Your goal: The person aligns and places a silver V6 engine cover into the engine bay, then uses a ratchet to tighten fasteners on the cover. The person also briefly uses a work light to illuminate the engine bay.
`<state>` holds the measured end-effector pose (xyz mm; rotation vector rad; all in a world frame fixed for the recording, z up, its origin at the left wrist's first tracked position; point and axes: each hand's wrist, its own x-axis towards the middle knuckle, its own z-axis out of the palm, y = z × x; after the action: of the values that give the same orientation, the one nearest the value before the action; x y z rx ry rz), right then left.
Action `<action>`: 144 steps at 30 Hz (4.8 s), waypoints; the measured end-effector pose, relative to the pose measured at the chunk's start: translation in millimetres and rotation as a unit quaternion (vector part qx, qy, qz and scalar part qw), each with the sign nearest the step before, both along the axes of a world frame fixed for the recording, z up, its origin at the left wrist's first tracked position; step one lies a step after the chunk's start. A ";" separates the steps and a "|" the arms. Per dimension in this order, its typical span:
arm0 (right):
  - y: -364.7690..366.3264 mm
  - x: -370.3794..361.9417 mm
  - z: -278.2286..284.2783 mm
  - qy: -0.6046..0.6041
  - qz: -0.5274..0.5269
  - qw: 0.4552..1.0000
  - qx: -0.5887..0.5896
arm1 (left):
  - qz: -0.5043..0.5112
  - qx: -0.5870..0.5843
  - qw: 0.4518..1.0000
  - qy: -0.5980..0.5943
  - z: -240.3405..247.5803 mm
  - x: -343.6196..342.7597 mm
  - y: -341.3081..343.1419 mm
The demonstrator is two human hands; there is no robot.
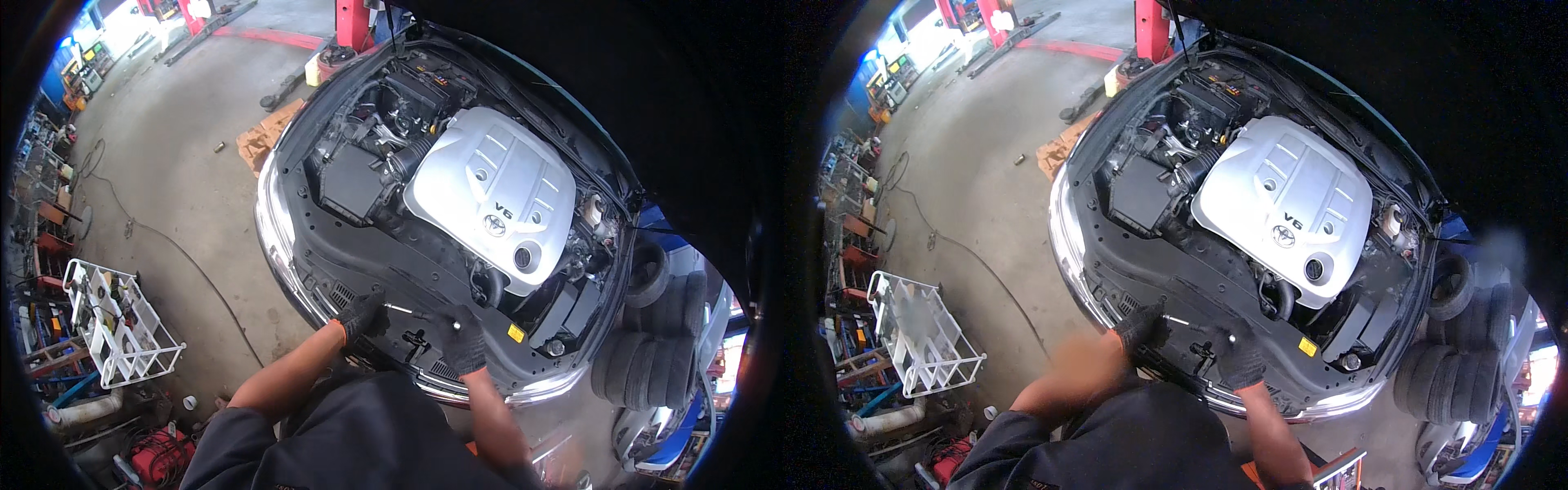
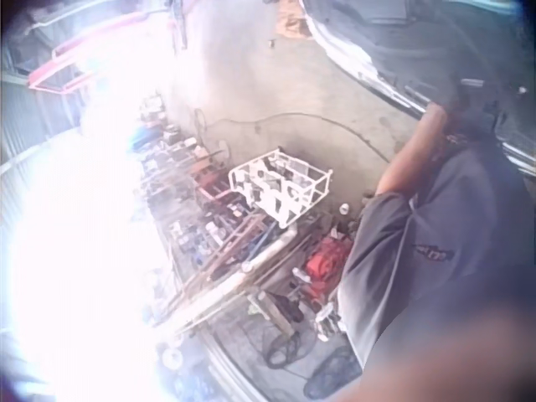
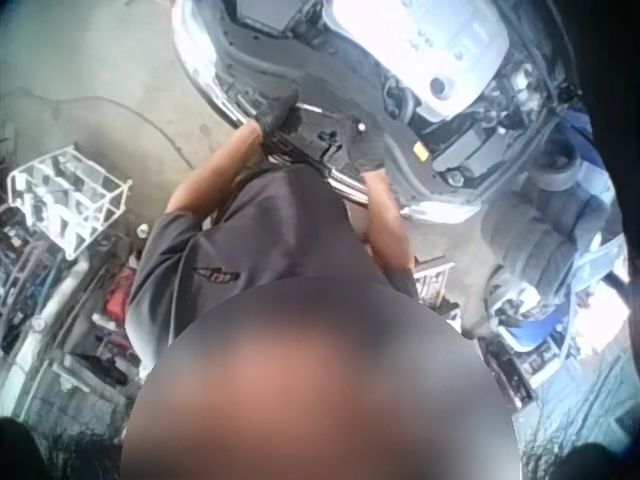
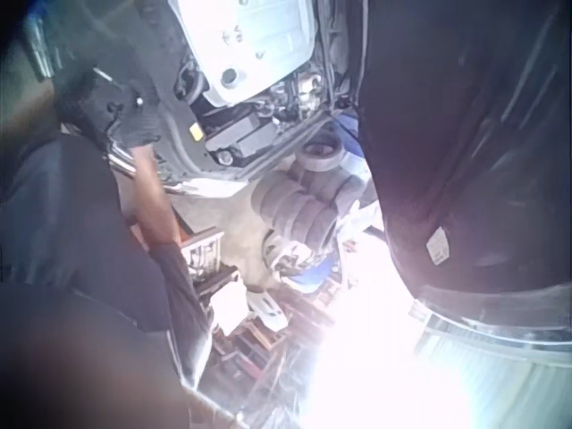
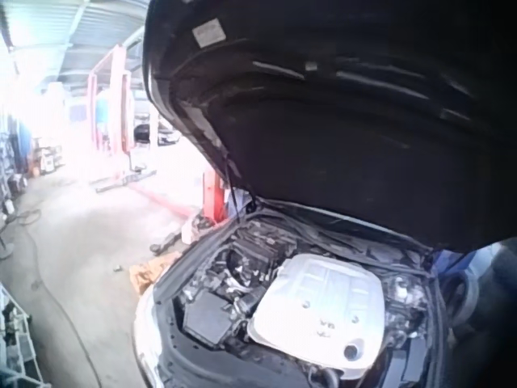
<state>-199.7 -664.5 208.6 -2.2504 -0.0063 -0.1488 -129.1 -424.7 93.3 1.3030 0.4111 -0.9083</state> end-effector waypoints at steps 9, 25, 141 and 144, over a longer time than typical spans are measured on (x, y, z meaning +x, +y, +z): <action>-37.9 103.9 21.6 0.015 -0.075 0.997 -0.030 | -0.010 -0.032 0.980 -0.195 2.1 61.2 -15.9; -169.8 331.7 10.9 -0.017 -0.210 0.940 -0.269 | -0.103 0.515 0.688 -0.501 -154.2 123.9 24.2; -155.4 469.8 63.8 -0.015 0.206 0.614 -0.762 | -0.166 0.492 0.745 -0.419 -137.2 127.7 27.3; -152.8 459.0 65.2 0.079 0.164 0.736 -0.652 | -0.154 0.467 0.763 -0.419 -126.2 124.0 27.9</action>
<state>259.3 -817.3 273.7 -3.6050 -0.5898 0.3802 -5.2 -396.8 -32.9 2.5957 -0.1254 -0.2294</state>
